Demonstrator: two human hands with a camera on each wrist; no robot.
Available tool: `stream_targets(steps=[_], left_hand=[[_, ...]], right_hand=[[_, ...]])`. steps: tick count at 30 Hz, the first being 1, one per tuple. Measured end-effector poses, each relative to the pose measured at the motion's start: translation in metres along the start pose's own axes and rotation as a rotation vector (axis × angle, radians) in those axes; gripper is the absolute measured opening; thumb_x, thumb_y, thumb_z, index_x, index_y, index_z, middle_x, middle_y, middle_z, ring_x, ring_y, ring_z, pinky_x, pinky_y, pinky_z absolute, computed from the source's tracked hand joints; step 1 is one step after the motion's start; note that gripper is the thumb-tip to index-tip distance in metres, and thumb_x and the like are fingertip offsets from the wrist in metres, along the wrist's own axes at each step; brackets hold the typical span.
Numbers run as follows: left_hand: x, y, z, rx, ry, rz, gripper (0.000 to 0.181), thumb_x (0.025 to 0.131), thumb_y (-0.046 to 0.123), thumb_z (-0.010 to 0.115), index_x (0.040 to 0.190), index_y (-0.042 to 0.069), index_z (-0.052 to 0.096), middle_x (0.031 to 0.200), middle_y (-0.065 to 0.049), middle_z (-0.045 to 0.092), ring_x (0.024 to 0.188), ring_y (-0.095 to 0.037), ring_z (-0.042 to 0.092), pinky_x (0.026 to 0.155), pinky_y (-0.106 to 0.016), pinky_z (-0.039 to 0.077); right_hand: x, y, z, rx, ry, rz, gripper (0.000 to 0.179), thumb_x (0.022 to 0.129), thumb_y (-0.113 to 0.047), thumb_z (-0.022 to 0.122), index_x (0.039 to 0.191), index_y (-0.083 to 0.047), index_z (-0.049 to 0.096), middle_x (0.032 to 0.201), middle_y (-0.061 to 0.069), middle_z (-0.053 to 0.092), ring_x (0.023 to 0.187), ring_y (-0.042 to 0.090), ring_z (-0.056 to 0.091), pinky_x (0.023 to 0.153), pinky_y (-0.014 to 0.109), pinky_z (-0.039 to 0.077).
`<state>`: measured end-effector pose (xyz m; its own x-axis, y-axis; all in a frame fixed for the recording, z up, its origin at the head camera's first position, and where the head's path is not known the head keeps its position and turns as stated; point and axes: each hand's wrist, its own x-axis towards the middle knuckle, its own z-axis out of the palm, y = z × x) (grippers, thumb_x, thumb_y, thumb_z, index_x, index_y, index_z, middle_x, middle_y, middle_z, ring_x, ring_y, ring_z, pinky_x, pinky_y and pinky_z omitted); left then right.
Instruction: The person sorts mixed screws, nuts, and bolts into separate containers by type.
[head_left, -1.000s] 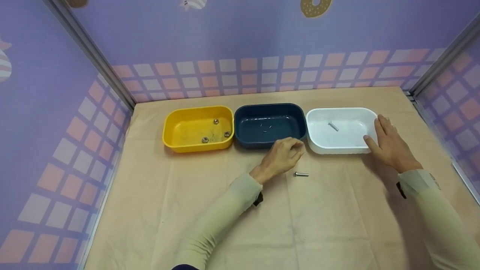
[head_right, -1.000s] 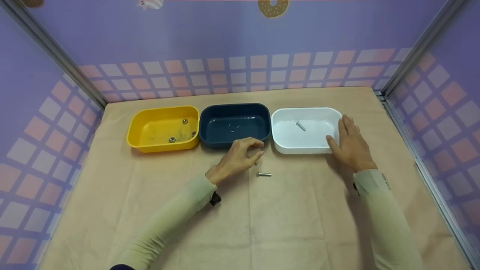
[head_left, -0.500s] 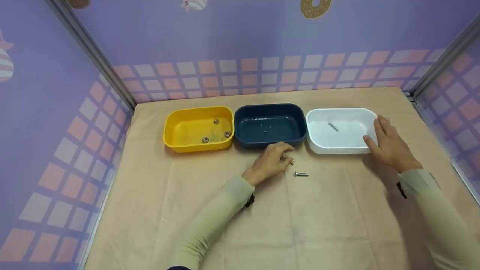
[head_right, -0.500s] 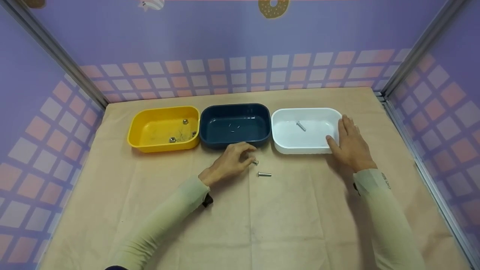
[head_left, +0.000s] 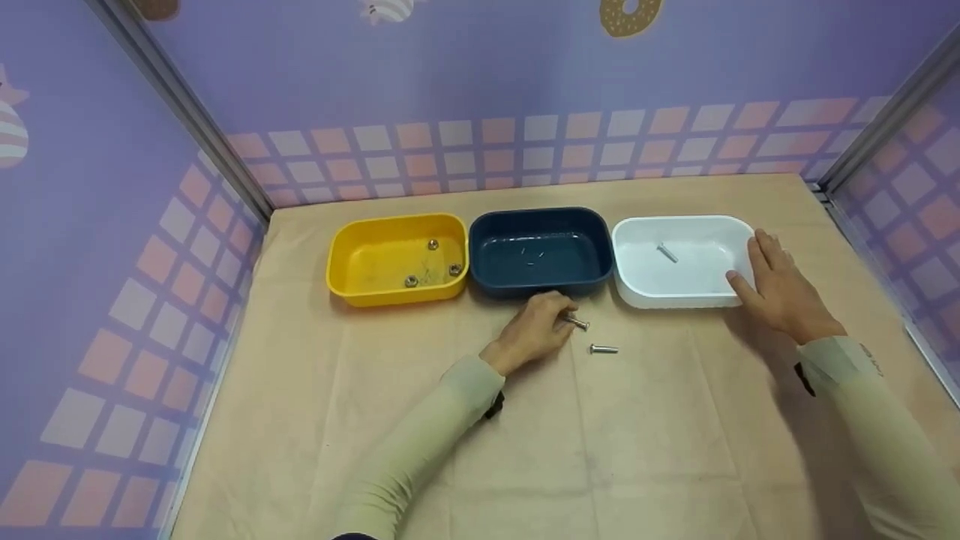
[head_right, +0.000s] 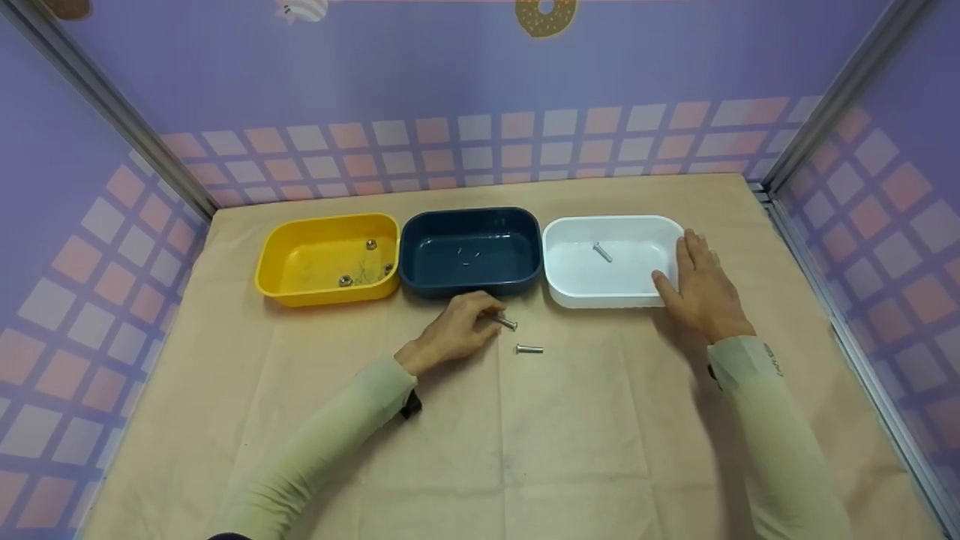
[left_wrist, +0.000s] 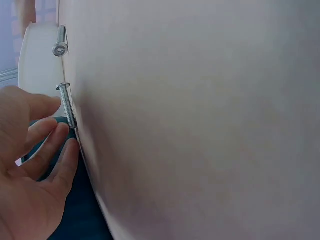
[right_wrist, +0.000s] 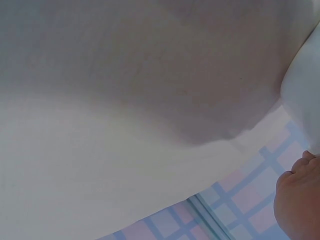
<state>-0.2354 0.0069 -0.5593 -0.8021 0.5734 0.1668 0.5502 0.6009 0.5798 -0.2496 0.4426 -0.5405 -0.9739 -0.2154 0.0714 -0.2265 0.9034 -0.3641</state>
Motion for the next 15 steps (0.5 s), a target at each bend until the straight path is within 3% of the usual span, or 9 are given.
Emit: stream_targets(steps=[9,15], left_hand=[[0.0001,0.0010,0.0003,0.038,-0.029,-0.075,0.022,0.101,0.012,0.071,0.121,0.007,0.079,0.117,-0.006,0.072,0.111,-0.021,0.066,0.101,-0.030,0.056],[0.0004,-0.0018,0.0021,0.003,-0.025,-0.087,0.021,0.101,0.012,0.073,0.120,0.008,0.081,0.118,-0.006,0.072,0.111,-0.019,0.066,0.100,-0.029,0.056]], right_hand=[[0.0022,0.0001,-0.0032,0.007,-0.022,-0.011,0.087,0.113,-0.047,0.039,0.165,0.013,0.002,0.175,0.033,-0.004,0.162,0.055,-0.002,0.134,0.062,-0.002],[0.0012,0.0003,-0.0022,-0.003,-0.021,-0.007,0.087,0.113,-0.047,0.039,0.165,0.013,0.002,0.175,0.034,-0.003,0.162,0.055,-0.001,0.133,0.065,0.000]])
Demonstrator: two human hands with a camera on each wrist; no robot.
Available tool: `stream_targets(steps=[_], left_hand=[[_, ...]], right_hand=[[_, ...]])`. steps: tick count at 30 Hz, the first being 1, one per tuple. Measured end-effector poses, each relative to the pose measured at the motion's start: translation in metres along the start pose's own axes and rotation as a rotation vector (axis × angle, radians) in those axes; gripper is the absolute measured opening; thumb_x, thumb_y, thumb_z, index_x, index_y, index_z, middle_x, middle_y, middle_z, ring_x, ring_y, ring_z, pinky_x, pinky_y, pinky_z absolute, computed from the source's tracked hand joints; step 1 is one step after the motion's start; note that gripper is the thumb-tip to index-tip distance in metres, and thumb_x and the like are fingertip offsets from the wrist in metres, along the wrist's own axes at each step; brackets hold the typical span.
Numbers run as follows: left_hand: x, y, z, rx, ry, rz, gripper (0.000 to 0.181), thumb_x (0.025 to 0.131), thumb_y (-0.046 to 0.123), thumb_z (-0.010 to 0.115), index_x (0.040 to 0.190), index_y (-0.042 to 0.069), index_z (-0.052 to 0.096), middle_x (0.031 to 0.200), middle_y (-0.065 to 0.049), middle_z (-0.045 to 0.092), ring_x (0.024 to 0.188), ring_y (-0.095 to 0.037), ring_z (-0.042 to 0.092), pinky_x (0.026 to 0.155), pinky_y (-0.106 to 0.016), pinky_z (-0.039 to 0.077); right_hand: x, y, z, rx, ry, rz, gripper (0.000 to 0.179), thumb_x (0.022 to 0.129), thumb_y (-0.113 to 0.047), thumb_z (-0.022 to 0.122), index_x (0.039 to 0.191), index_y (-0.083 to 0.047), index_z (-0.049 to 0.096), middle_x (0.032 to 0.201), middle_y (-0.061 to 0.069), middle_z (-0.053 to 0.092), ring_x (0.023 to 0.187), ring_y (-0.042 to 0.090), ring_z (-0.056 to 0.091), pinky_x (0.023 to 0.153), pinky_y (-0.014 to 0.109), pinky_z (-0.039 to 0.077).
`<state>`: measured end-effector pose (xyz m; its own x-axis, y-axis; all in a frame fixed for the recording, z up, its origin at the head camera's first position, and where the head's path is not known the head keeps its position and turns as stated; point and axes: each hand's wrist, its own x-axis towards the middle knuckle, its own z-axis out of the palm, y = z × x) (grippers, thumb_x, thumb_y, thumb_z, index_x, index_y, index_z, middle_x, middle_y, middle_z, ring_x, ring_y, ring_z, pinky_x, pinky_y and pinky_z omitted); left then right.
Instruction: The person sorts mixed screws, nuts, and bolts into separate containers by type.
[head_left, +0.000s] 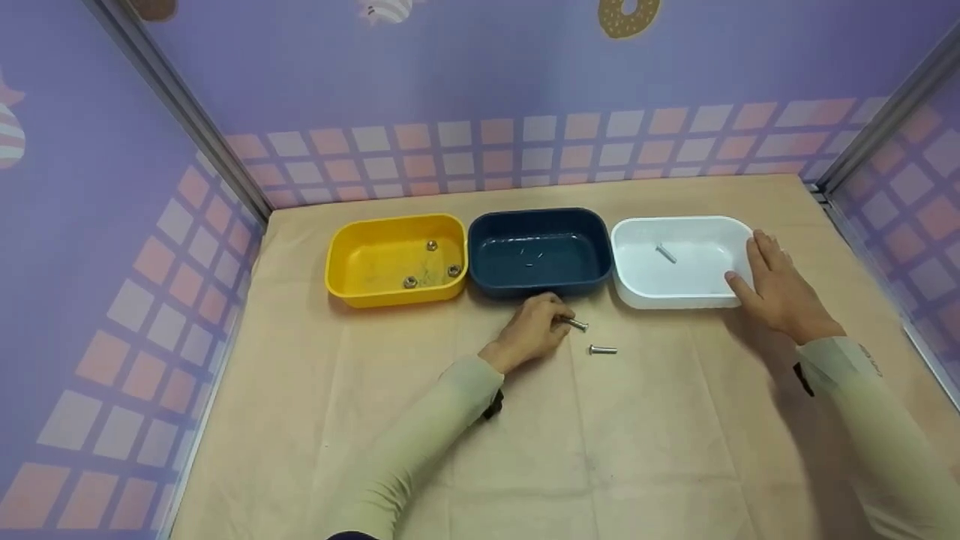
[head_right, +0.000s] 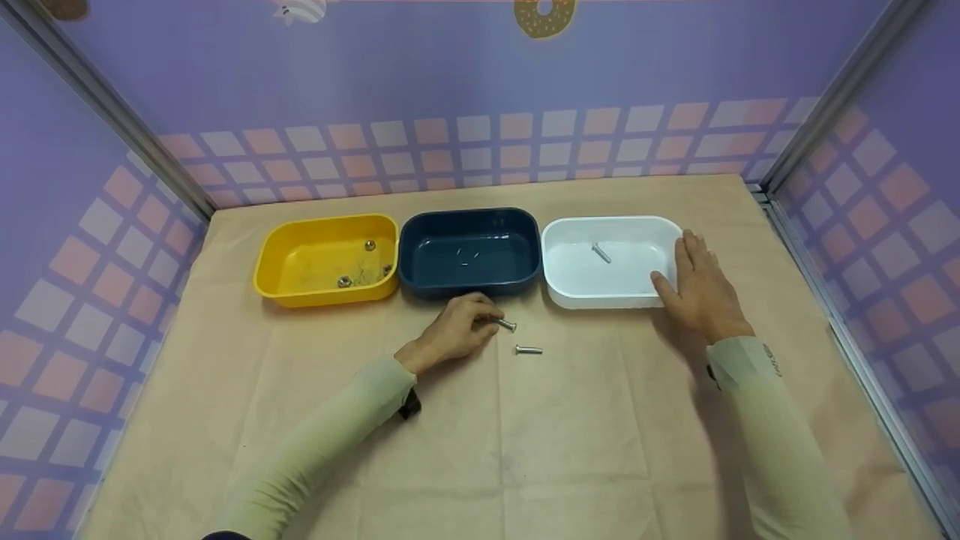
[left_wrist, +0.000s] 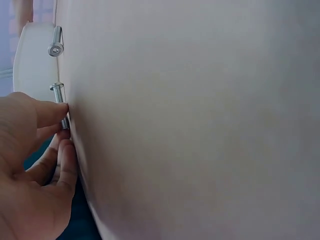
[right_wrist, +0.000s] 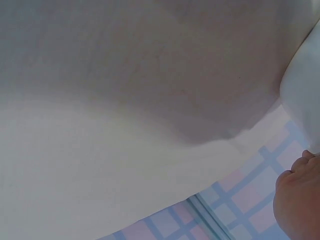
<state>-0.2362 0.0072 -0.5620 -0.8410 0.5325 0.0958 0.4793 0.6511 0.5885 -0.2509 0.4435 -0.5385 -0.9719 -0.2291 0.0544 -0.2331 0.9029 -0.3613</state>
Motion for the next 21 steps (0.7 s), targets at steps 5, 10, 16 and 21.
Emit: stream_targets(steps=[5,10,16,21], left_hand=[[0.0014,-0.0031,0.0018,-0.041,0.026,-0.004,0.017,0.099,0.011,0.076,0.114,0.008,0.084,0.115,-0.006,0.074,0.109,-0.018,0.068,0.097,-0.026,0.057],[0.0021,-0.0052,0.0031,-0.056,0.038,-0.012,0.013,0.098,0.013,0.079,0.108,0.009,0.085,0.111,-0.006,0.075,0.106,-0.018,0.069,0.093,-0.026,0.057],[0.0024,-0.0064,0.0027,-0.076,0.041,0.003,0.011,0.098,0.013,0.079,0.106,0.009,0.086,0.106,-0.005,0.077,0.103,-0.018,0.070,0.091,-0.026,0.057],[0.0015,-0.0069,0.0011,-0.079,0.033,0.015,0.011,0.100,0.013,0.077,0.106,0.009,0.085,0.107,-0.005,0.077,0.104,-0.018,0.070,0.093,-0.026,0.057]], right_hand=[[0.0005,-0.0002,0.0008,-0.002,0.004,0.006,0.088,0.113,-0.048,0.040,0.165,0.012,0.003,0.175,0.034,-0.001,0.162,0.055,-0.001,0.133,0.063,0.000],[0.0006,0.0003,0.0014,0.000,0.009,0.004,0.087,0.113,-0.047,0.040,0.165,0.013,0.003,0.175,0.034,-0.001,0.162,0.055,-0.001,0.133,0.064,0.001],[0.0002,0.0002,0.0016,0.004,0.010,0.006,0.087,0.113,-0.047,0.040,0.165,0.012,0.003,0.176,0.033,-0.003,0.163,0.053,-0.003,0.133,0.065,0.001],[0.0004,0.0008,0.0017,0.017,0.009,0.006,0.087,0.113,-0.047,0.039,0.165,0.012,0.002,0.176,0.031,-0.005,0.163,0.052,-0.004,0.134,0.061,-0.003]])
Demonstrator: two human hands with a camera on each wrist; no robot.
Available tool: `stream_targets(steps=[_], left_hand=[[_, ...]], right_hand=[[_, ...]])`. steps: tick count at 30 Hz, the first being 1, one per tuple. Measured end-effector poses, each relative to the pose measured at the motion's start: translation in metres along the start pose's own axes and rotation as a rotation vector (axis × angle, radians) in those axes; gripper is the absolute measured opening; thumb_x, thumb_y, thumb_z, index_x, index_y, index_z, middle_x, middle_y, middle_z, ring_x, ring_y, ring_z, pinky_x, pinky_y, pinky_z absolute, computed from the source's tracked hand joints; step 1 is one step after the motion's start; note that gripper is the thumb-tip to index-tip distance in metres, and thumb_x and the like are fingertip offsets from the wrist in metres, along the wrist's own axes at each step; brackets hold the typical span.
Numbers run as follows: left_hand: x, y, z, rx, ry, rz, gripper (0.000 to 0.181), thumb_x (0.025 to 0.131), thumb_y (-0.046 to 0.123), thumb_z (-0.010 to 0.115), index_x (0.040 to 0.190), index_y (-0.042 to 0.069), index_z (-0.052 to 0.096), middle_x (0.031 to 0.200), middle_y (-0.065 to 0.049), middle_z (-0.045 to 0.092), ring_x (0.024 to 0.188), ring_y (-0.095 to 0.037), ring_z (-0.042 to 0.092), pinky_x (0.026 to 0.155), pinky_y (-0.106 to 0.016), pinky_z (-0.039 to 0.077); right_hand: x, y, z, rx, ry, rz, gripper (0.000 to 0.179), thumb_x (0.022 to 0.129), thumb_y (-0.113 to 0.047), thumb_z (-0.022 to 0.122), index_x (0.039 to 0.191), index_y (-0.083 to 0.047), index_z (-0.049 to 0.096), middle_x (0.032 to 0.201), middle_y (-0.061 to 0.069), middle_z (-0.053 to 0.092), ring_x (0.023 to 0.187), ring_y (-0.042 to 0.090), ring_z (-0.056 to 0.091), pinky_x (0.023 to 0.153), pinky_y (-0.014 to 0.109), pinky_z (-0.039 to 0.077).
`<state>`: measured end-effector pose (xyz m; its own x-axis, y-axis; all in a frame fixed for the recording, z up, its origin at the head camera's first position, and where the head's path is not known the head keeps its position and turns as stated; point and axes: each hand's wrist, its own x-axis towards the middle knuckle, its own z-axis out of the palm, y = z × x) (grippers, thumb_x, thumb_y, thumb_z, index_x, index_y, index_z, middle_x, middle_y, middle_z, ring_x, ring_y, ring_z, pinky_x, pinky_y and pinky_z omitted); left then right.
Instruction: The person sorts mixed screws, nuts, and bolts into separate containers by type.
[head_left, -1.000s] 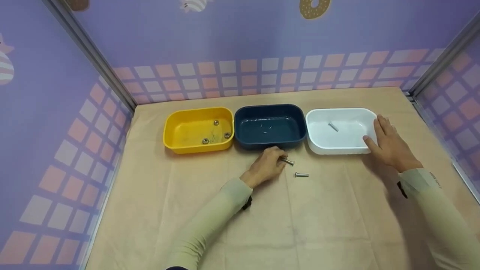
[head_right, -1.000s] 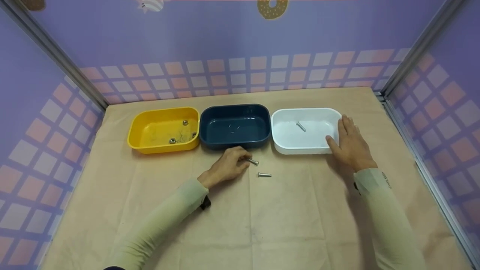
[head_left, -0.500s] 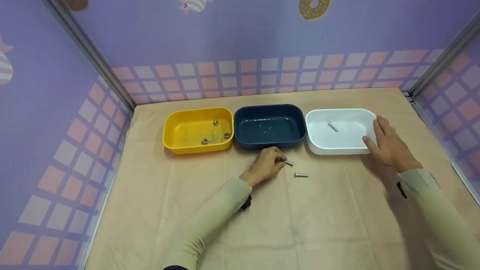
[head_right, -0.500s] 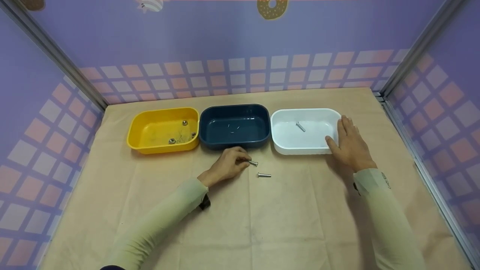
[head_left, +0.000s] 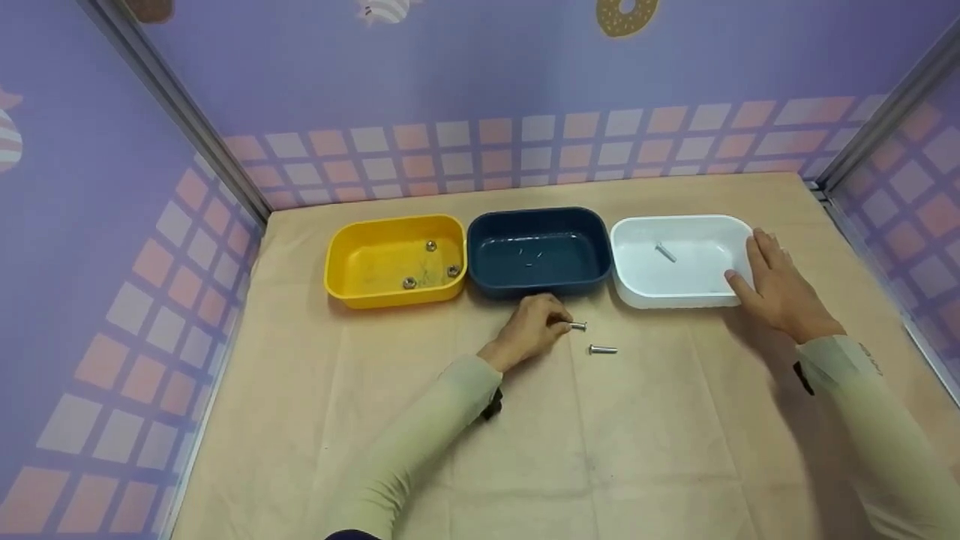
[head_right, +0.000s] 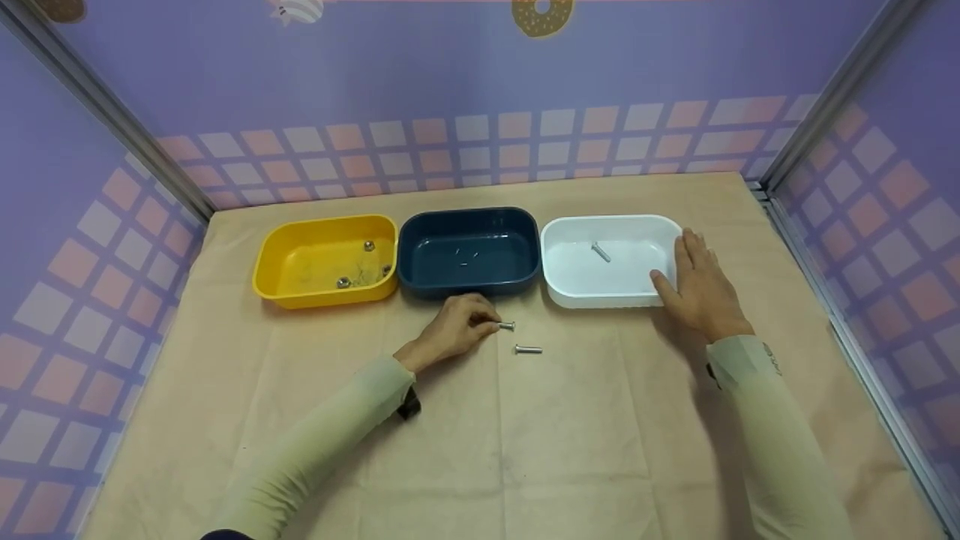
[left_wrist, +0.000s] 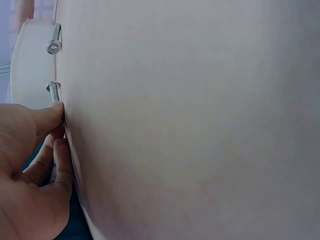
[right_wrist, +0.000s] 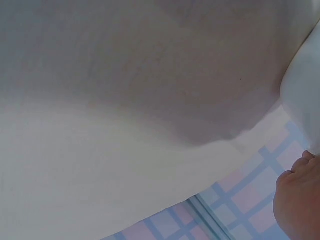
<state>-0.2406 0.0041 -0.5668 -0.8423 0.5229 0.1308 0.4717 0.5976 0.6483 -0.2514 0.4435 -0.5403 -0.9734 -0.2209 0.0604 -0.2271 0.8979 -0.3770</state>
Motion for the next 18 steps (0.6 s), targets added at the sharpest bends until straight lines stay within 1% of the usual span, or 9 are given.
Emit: stream_targets(steps=[4,9,14,18], left_hand=[[-0.0009,-0.0004,0.0001,0.006,0.009,0.007,0.011,0.100,0.012,0.076,0.105,0.008,0.085,0.107,-0.006,0.077,0.105,-0.019,0.070,0.093,-0.027,0.058],[-0.0009,0.0008,0.0016,-0.002,0.029,0.011,0.011,0.100,0.012,0.075,0.107,0.007,0.083,0.107,-0.007,0.077,0.105,-0.019,0.070,0.093,-0.027,0.057],[0.0004,0.0049,0.0026,-0.014,0.012,-0.005,0.012,0.102,0.015,0.075,0.109,0.009,0.082,0.108,-0.004,0.075,0.103,-0.014,0.068,0.092,-0.024,0.056],[0.0020,0.0081,0.0024,-0.037,0.001,-0.003,0.013,0.102,0.017,0.075,0.110,0.010,0.082,0.107,-0.002,0.079,0.096,-0.010,0.066,0.086,-0.022,0.055]], right_hand=[[-0.0002,-0.0001,0.0011,0.006,-0.002,0.000,0.085,0.114,-0.046,0.038,0.165,0.012,0.003,0.176,0.031,-0.004,0.163,0.052,-0.003,0.134,0.059,-0.003],[-0.0003,0.0000,0.0023,0.004,0.012,-0.002,0.085,0.113,-0.046,0.039,0.165,0.012,0.005,0.176,0.032,-0.001,0.163,0.053,-0.001,0.134,0.062,0.000],[-0.0003,0.0005,0.0017,0.006,0.025,-0.008,0.084,0.113,-0.045,0.039,0.166,0.012,0.005,0.176,0.032,-0.001,0.163,0.053,-0.001,0.133,0.064,0.001],[-0.0003,0.0007,0.0026,0.004,0.026,-0.009,0.084,0.114,-0.045,0.039,0.166,0.011,0.005,0.176,0.032,-0.002,0.163,0.054,-0.001,0.133,0.063,0.001]])
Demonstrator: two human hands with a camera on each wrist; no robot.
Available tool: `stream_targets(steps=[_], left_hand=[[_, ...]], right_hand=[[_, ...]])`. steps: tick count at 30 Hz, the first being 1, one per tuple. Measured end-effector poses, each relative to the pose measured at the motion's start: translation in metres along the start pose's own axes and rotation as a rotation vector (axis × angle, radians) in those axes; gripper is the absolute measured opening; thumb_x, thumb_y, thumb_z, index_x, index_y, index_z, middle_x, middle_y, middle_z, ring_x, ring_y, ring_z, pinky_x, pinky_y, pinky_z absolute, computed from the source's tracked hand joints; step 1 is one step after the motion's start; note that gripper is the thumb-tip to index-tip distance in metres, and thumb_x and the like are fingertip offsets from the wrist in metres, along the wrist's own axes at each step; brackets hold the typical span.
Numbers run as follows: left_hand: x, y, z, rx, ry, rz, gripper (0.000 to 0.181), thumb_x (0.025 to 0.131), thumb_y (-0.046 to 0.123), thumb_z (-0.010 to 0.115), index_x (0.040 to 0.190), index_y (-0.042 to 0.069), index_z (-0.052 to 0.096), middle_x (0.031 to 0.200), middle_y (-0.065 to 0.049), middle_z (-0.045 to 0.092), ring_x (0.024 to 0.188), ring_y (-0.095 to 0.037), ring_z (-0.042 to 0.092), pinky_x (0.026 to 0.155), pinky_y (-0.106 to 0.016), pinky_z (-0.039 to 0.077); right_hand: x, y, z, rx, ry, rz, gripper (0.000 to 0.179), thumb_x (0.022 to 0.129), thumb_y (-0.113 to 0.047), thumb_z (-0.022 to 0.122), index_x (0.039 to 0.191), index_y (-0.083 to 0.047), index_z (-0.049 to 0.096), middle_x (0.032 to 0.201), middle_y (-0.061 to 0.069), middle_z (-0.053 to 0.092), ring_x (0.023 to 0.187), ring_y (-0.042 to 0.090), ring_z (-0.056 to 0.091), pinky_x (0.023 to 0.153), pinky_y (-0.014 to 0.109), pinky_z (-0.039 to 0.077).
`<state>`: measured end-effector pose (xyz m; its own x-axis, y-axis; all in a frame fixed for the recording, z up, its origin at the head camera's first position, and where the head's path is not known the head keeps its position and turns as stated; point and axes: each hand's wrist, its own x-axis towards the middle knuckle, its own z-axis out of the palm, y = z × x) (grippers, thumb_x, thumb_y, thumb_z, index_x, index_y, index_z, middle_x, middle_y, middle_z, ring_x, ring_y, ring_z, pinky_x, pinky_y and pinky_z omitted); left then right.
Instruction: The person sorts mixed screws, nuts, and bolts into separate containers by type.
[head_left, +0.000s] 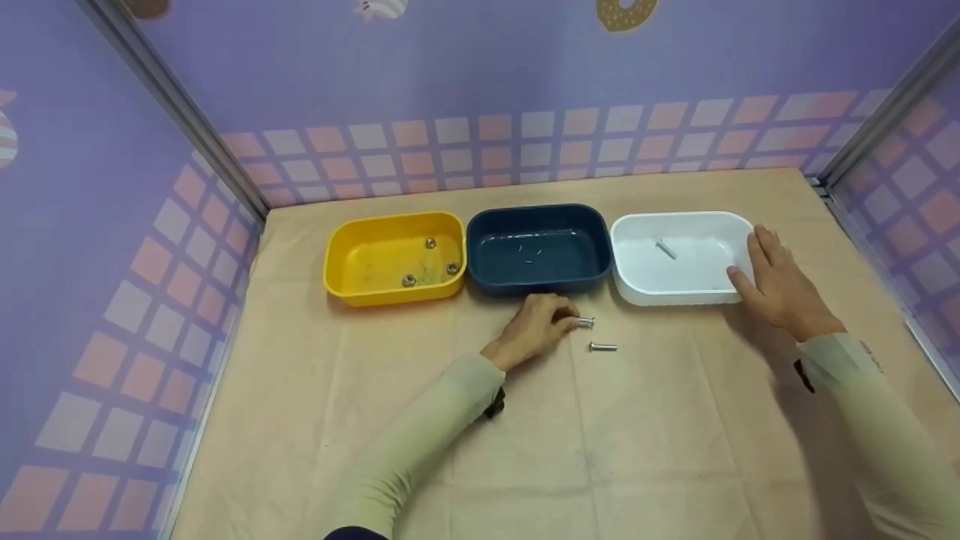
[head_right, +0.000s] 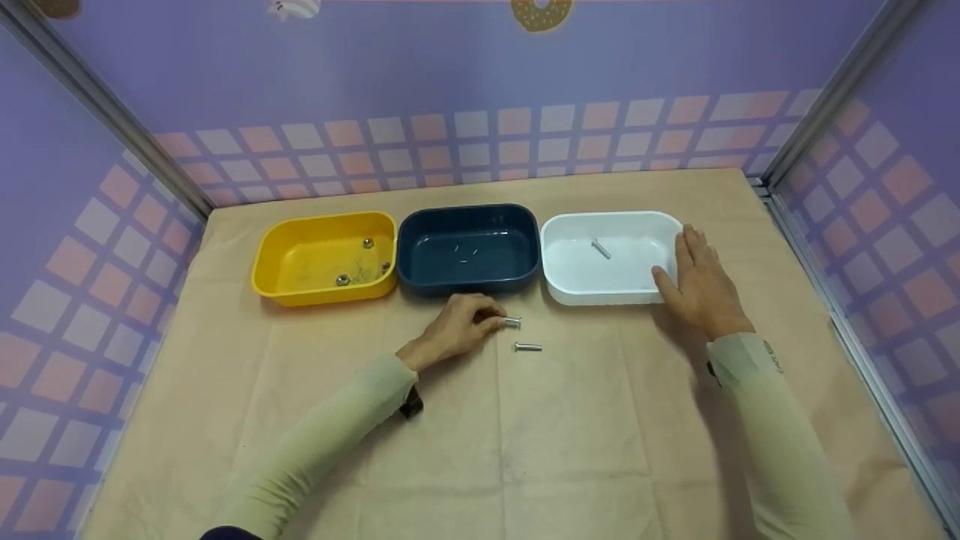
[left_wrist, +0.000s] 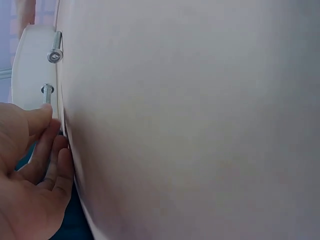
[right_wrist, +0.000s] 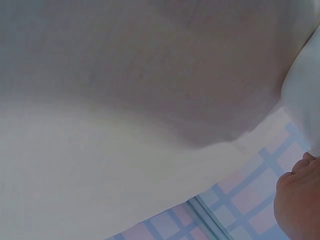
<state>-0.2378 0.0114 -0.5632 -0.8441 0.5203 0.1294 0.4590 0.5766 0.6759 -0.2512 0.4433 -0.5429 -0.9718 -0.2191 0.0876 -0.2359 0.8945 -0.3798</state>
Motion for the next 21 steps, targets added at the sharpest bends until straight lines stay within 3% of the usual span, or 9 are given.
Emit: stream_targets(steps=[6,14,21], left_hand=[[0.008,0.011,-0.002,-0.042,0.013,0.027,0.013,0.102,0.015,0.074,0.111,0.009,0.082,0.107,-0.001,0.081,0.091,-0.006,0.066,0.082,-0.017,0.055],[0.020,0.031,0.002,-0.058,0.077,0.086,0.014,0.103,0.015,0.073,0.111,0.008,0.082,0.106,-0.004,0.080,0.090,-0.010,0.069,0.080,-0.014,0.054],[0.029,0.043,0.008,-0.076,0.077,0.104,0.015,0.103,0.016,0.072,0.111,0.007,0.082,0.106,-0.005,0.079,0.087,-0.008,0.067,0.078,-0.012,0.053]], right_hand=[[0.002,0.001,0.000,0.003,0.009,0.000,0.084,0.113,-0.045,0.039,0.166,0.011,0.005,0.176,0.031,-0.002,0.163,0.052,-0.002,0.134,0.063,0.001],[0.001,0.000,0.000,0.013,0.000,0.005,0.084,0.114,-0.045,0.038,0.166,0.011,0.004,0.176,0.031,-0.002,0.163,0.053,-0.001,0.132,0.066,0.001],[0.000,0.000,0.000,0.004,-0.001,0.016,0.084,0.114,-0.046,0.037,0.166,0.011,0.004,0.177,0.030,-0.003,0.163,0.052,-0.002,0.133,0.066,0.002]])
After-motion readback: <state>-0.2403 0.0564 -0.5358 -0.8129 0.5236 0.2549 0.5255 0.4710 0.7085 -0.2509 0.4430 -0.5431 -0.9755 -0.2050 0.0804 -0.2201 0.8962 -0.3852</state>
